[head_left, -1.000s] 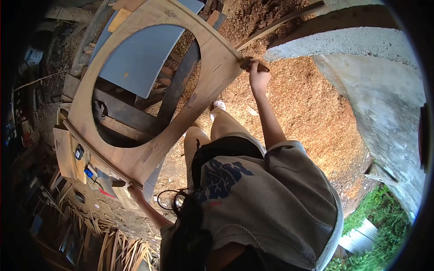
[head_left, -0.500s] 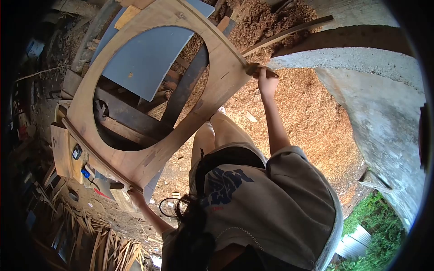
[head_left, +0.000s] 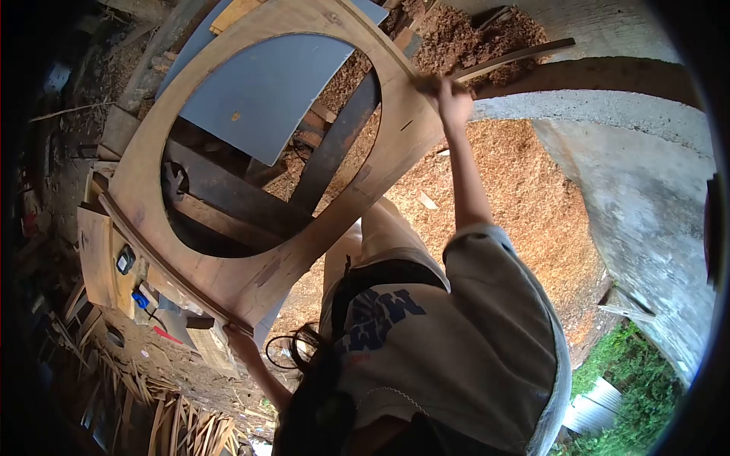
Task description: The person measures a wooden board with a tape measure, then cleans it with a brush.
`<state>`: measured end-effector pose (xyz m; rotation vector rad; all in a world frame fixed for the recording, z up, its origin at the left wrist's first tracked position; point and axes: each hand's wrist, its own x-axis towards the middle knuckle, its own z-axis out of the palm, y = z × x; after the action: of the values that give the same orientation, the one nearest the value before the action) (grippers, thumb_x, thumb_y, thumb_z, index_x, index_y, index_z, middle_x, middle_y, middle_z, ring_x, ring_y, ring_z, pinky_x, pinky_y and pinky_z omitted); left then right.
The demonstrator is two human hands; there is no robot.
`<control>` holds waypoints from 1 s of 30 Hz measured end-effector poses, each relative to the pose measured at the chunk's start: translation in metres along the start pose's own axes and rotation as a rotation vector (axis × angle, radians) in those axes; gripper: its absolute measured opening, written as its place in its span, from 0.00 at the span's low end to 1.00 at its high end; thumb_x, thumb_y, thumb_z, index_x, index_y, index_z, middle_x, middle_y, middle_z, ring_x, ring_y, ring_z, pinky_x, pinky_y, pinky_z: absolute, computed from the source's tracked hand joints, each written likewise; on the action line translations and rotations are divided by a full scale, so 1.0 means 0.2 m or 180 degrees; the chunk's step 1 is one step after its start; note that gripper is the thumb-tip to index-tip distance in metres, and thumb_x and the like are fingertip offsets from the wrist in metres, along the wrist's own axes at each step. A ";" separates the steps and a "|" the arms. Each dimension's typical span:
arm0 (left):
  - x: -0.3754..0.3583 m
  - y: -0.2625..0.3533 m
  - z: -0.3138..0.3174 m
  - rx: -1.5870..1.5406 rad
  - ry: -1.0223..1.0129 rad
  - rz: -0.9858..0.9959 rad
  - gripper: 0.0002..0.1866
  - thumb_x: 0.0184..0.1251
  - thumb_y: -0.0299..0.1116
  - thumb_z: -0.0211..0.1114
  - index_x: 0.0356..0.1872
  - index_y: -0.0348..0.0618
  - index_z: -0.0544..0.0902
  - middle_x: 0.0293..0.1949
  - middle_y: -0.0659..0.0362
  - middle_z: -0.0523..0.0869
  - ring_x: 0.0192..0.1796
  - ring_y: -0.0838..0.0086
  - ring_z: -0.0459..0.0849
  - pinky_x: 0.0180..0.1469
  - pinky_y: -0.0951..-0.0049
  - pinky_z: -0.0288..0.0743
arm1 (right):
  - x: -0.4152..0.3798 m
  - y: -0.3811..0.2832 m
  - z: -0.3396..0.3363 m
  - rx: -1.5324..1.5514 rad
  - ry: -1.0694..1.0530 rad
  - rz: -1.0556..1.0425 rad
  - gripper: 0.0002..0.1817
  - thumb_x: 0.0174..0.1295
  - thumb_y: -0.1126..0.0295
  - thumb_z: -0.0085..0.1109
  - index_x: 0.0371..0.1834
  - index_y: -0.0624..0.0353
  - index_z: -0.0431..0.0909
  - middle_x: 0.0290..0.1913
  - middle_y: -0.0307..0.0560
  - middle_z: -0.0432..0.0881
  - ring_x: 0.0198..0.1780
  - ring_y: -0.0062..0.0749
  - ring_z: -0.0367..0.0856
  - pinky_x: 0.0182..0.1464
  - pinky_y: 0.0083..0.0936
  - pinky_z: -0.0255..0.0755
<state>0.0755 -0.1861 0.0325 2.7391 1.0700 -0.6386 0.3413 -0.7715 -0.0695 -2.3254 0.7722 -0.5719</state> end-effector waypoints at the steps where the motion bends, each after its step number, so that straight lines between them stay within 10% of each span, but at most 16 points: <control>1: 0.00 0.01 0.00 -0.0025 -0.0012 0.0005 0.17 0.72 0.44 0.35 0.50 0.44 0.65 0.39 0.39 0.80 0.43 0.43 0.78 0.41 0.43 0.68 | -0.08 0.03 -0.08 0.0110 0.0005 0.0171 0.17 0.60 0.60 0.50 0.36 0.65 0.82 0.28 0.47 0.84 0.28 0.28 0.84 0.33 0.21 0.77; 5: -0.01 0.05 0.00 0.0222 -0.0024 -0.0263 0.17 0.72 0.43 0.35 0.50 0.45 0.66 0.37 0.40 0.81 0.41 0.43 0.78 0.42 0.44 0.69 | -0.16 0.12 -0.12 0.1064 -0.0102 0.1106 0.12 0.62 0.71 0.47 0.37 0.66 0.81 0.26 0.46 0.84 0.27 0.27 0.84 0.30 0.20 0.78; 12: 0.01 0.03 -0.02 0.0353 -0.0150 -0.0129 0.16 0.72 0.42 0.35 0.49 0.45 0.67 0.38 0.41 0.81 0.41 0.43 0.78 0.40 0.46 0.69 | 0.29 -0.24 0.28 0.0342 -0.0294 0.0091 0.13 0.58 0.66 0.49 0.30 0.63 0.82 0.21 0.45 0.83 0.27 0.27 0.84 0.33 0.23 0.76; 15: 0.03 -0.02 0.02 0.0268 -0.0056 -0.0063 0.16 0.72 0.43 0.36 0.49 0.46 0.67 0.38 0.40 0.80 0.41 0.42 0.78 0.40 0.45 0.68 | 0.49 -0.48 0.43 0.0492 -0.0532 -0.0087 0.13 0.52 0.64 0.52 0.25 0.62 0.81 0.24 0.59 0.80 0.32 0.49 0.82 0.39 0.36 0.75; 19: 0.02 0.01 -0.01 0.0022 -0.0265 -0.0578 0.17 0.72 0.44 0.36 0.49 0.46 0.66 0.41 0.39 0.79 0.45 0.41 0.75 0.44 0.45 0.66 | 0.78 -0.66 0.71 0.0523 -0.0741 -0.0455 0.15 0.51 0.62 0.52 0.20 0.64 0.79 0.23 0.60 0.79 0.32 0.52 0.81 0.41 0.39 0.74; 30: 0.03 -0.13 0.14 -0.0473 0.0364 -0.0583 0.18 0.72 0.44 0.42 0.44 0.38 0.67 0.44 0.35 0.76 0.47 0.40 0.73 0.44 0.47 0.63 | 0.74 -0.42 0.51 0.0878 -0.1215 -0.0146 0.16 0.52 0.59 0.52 0.23 0.60 0.81 0.20 0.52 0.81 0.27 0.42 0.82 0.34 0.33 0.76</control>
<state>0.0526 -0.1698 0.0058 2.5973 1.3478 -0.4093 0.5394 -0.7715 -0.0563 -2.1088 0.4318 -0.2228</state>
